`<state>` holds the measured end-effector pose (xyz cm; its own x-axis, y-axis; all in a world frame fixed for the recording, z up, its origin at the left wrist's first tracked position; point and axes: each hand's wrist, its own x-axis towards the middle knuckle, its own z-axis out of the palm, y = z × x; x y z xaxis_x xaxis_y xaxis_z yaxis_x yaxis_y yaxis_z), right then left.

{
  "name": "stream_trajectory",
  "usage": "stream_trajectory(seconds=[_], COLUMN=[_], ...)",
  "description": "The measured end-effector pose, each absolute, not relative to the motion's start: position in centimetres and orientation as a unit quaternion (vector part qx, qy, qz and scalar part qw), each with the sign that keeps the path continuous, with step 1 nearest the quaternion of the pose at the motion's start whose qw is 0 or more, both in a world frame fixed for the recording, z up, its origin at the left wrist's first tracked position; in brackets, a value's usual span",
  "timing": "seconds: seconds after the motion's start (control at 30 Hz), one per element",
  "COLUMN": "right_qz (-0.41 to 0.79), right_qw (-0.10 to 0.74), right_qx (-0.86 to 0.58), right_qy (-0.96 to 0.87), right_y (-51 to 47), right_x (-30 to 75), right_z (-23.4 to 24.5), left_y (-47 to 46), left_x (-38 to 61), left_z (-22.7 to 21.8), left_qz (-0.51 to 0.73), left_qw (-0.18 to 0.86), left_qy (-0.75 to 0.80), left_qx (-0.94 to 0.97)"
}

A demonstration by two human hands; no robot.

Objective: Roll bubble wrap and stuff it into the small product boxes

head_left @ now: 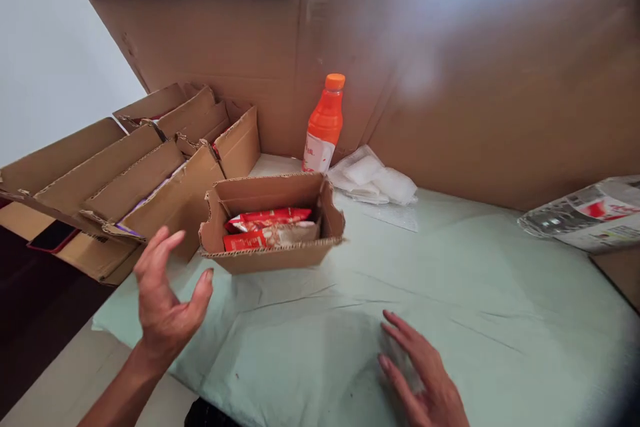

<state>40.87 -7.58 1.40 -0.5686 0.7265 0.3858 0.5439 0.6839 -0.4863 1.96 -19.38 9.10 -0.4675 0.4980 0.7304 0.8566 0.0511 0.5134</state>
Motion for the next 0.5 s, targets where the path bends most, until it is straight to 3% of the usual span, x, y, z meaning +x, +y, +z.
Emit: stream_trajectory(seconds=[0.13, 0.27, 0.5], right_qz=[0.242, 0.324, 0.307], right_qw=[0.235, 0.204, 0.274], right_qx=[-0.363, -0.308, -0.383], right_qy=[-0.869, -0.871, -0.827], right_y=[-6.4, -6.2, -5.1], right_x=[37.7, 33.5, 33.7], right_z=[2.7, 2.3, 1.0], left_y=[-21.5, -19.3, -13.0], left_x=[1.4, 0.9, 4.9], left_z=[4.9, 2.9, 3.8], left_qz=[-0.592, -0.593, -0.574], left_qw=[-0.024, -0.254, -0.322], left_qy=[-0.715, -0.713, -0.682], left_qx=[-0.372, -0.276, -0.318])
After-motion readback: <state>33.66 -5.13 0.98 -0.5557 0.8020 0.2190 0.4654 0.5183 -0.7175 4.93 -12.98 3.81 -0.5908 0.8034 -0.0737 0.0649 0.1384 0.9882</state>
